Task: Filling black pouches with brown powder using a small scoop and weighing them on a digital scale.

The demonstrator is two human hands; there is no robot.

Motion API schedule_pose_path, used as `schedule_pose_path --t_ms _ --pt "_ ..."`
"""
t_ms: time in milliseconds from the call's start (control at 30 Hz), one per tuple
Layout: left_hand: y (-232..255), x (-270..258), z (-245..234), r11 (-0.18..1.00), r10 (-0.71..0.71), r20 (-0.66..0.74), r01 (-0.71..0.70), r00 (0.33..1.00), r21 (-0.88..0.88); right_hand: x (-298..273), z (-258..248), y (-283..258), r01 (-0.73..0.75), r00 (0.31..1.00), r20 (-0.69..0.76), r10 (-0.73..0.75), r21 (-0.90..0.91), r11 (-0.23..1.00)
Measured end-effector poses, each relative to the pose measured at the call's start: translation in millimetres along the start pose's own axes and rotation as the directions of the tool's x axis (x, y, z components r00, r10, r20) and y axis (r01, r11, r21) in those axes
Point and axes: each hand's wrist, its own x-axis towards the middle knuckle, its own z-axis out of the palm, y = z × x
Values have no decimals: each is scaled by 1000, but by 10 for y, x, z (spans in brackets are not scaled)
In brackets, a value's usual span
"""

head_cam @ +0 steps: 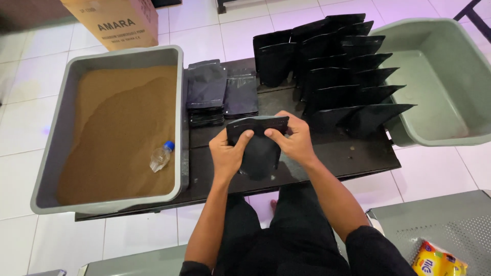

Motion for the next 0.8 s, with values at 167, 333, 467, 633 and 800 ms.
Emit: schedule_pose_path --t_ms 167,333,467,633,800 --pt "0 15 -73 999 5 13 -4 1000 -54 25 -25 59 19 999 27 -18 -46 999" --pt "56 -20 -118 999 43 43 -44 998 13 52 21 -80 7 998 67 -5 -18 1000" --pt "104 -19 -125 989 147 131 -147 980 -9 99 65 -256 65 994 86 -69 44 997" --pt "259 -14 -58 974 221 153 -210 963 -84 115 37 -274 81 992 85 -88 83 993" --pt "371 -26 -52 959 278 184 -261 943 -114 62 0 -175 71 991 107 -79 78 994"
